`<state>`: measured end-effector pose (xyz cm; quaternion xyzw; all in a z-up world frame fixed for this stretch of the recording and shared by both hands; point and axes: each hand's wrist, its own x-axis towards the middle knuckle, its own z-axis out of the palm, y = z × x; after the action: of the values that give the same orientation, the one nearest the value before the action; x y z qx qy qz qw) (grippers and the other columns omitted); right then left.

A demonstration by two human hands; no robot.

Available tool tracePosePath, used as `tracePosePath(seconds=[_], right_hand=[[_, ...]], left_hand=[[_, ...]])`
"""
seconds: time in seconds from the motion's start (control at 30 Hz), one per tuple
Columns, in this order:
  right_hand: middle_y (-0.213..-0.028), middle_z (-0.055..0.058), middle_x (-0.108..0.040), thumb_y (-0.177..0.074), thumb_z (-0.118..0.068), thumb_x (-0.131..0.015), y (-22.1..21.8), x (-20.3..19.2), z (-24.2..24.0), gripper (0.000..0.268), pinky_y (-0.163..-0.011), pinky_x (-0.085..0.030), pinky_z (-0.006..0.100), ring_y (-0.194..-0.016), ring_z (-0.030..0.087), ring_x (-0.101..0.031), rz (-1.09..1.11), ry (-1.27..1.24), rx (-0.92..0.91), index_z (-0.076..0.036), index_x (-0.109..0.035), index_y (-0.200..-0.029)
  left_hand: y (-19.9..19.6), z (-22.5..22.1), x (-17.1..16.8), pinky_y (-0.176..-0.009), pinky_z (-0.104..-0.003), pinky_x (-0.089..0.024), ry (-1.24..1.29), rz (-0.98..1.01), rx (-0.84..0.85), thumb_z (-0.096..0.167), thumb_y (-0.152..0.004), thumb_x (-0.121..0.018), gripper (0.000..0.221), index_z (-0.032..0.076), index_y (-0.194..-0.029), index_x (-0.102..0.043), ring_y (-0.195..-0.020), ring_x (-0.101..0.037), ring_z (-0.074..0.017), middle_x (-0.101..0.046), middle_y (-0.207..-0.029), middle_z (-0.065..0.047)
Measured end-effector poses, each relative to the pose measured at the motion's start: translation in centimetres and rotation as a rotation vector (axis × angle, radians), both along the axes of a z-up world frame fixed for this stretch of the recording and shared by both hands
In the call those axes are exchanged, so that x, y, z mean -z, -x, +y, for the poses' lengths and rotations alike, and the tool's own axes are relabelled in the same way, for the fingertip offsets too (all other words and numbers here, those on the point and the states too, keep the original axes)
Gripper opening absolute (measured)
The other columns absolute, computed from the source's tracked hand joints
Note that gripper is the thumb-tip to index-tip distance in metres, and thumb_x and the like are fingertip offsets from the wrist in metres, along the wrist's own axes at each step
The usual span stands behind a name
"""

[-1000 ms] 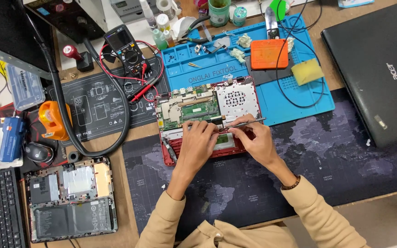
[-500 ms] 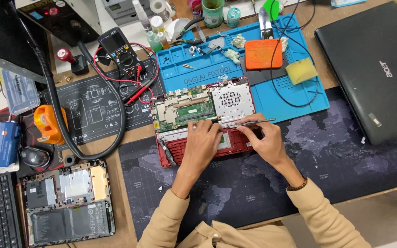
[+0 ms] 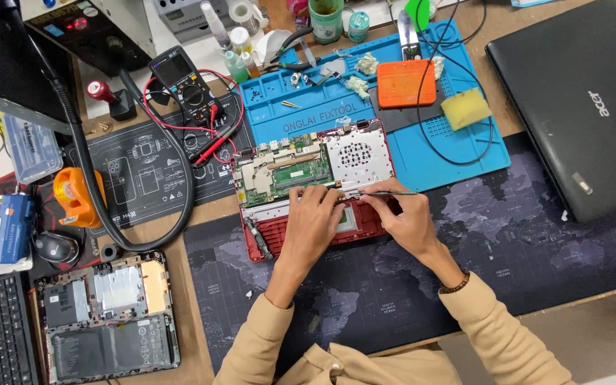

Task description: Reassembling a laptop by connecting internal cables and screwing components into place on a motherboard.

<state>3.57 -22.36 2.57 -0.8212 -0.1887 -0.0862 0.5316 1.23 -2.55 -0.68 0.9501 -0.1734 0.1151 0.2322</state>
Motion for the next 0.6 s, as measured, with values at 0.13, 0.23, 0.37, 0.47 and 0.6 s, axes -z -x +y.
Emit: tracePosePath(seconds=[0.13, 0.23, 0.37, 0.47, 0.6], right_hand=[[-0.085, 0.005, -0.077, -0.094, -0.009, -0.076, 0.0, 1.0, -0.6, 0.006, -0.077, -0.06, 0.033, -0.082, 0.024, -0.077, -0.008, 0.038, 0.029, -0.012, -0.074, -0.099], [-0.085, 0.011, -0.077, -0.093, -0.007, -0.076, 0.1, 1.4, -1.0, 0.007, -0.078, -0.061, 0.038, -0.083, 0.027, -0.077, 0.09, -0.026, -0.057, -0.007, -0.072, -0.098], [-0.087, 0.011, -0.077, -0.093, -0.007, -0.076, 0.0, 1.0, -1.1, 0.007, -0.079, -0.06, 0.037, -0.086, 0.027, -0.077, 0.106, -0.035, -0.042, -0.007, -0.072, -0.1], [-0.089, 0.012, -0.077, -0.096, -0.007, -0.074, -0.1, -0.1, -1.4, 0.008, -0.081, -0.06, 0.039, -0.089, 0.029, -0.077, 0.09, -0.024, -0.038, -0.007, -0.071, -0.103], [-0.092, 0.014, -0.076, -0.098, -0.005, -0.07, 0.0, 0.4, -2.8, 0.009, -0.084, -0.06, 0.043, -0.093, 0.034, -0.076, 0.071, -0.016, -0.035, -0.004, -0.069, -0.107]], left_hand=[[-0.1, -0.1, -0.5, -0.096, -0.04, -0.04, -0.008, -0.008, -0.003, 0.018, -0.094, -0.072, 0.017, 0.015, -0.11, -0.068, -0.085, -0.063, -0.0207, -0.062, -0.085, -0.004], [0.0, -0.3, -0.3, -0.096, -0.04, -0.04, -0.038, 0.001, 0.004, 0.018, -0.091, -0.074, 0.022, 0.016, -0.112, -0.067, -0.086, -0.064, -0.0208, -0.065, -0.085, -0.004], [-0.1, -0.5, 0.1, -0.094, -0.04, -0.04, -0.067, 0.01, 0.007, 0.02, -0.095, -0.071, 0.017, 0.016, -0.111, -0.069, -0.084, -0.064, -0.0189, -0.067, -0.083, -0.003], [-0.4, -0.7, 0.3, -0.091, -0.04, -0.041, -0.09, -0.032, 0.008, 0.021, -0.094, -0.071, 0.013, 0.017, -0.107, -0.069, -0.082, -0.062, -0.0195, -0.065, -0.082, -0.003], [-0.5, -1.2, 0.5, -0.085, -0.039, -0.041, -0.135, -0.069, 0.001, 0.02, -0.094, -0.071, 0.009, 0.015, -0.101, -0.07, -0.079, -0.06, -0.0207, -0.063, -0.079, -0.004]])
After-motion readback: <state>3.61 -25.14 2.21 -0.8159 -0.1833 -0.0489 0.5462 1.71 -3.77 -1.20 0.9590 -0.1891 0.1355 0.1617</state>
